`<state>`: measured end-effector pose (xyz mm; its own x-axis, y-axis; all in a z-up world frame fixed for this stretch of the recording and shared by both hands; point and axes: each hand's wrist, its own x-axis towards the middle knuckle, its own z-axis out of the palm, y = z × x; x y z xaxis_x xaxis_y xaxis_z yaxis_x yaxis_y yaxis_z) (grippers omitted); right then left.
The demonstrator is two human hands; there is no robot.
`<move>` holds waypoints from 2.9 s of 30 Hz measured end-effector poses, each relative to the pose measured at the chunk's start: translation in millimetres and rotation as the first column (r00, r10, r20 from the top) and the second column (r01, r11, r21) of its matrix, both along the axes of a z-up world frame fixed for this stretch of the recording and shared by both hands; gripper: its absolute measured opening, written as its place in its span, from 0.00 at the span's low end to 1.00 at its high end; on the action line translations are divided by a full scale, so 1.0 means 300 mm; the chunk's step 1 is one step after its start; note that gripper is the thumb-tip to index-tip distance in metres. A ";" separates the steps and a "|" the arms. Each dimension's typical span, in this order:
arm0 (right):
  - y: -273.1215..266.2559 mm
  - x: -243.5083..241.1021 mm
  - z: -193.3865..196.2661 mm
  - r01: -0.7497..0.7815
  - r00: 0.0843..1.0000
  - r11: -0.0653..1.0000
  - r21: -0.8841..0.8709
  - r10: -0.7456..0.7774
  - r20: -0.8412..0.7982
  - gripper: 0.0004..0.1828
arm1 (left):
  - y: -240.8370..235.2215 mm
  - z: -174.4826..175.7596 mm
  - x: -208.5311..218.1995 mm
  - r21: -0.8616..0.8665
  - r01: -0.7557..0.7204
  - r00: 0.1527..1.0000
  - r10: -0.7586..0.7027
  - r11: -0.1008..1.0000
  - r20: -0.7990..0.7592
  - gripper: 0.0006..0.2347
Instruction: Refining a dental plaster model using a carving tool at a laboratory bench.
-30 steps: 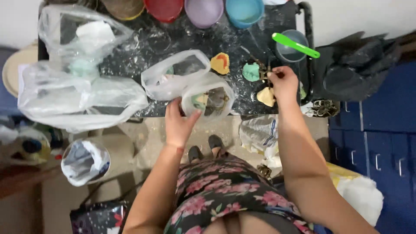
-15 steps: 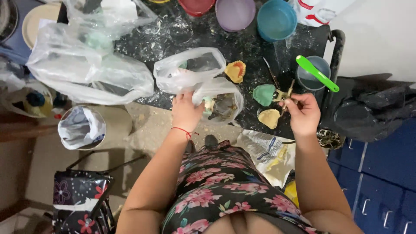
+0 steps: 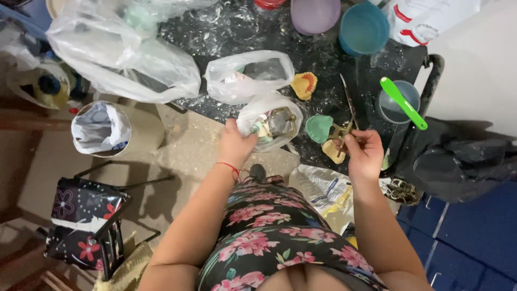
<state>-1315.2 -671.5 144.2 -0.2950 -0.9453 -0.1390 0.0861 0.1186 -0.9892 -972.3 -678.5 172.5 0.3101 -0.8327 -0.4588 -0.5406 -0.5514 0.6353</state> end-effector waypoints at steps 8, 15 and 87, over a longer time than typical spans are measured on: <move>0.009 0.061 0.076 -0.039 0.998 0.998 0.044 0.041 -0.045 0.10 | 0.119 -0.105 -0.022 -0.150 -0.372 0.769 0.213 0.916 -0.602 0.27; -0.014 0.086 -0.033 -0.245 0.943 0.969 0.039 0.248 -0.222 0.10 | 0.391 0.133 0.170 -0.017 -0.644 0.365 0.288 0.765 -0.885 0.31; 1.402 2.772 -0.062 -0.890 0.080 0.380 0.252 0.675 -0.733 0.10 | 2.542 0.028 2.432 -0.196 -0.623 0.780 0.619 0.757 -0.090 0.29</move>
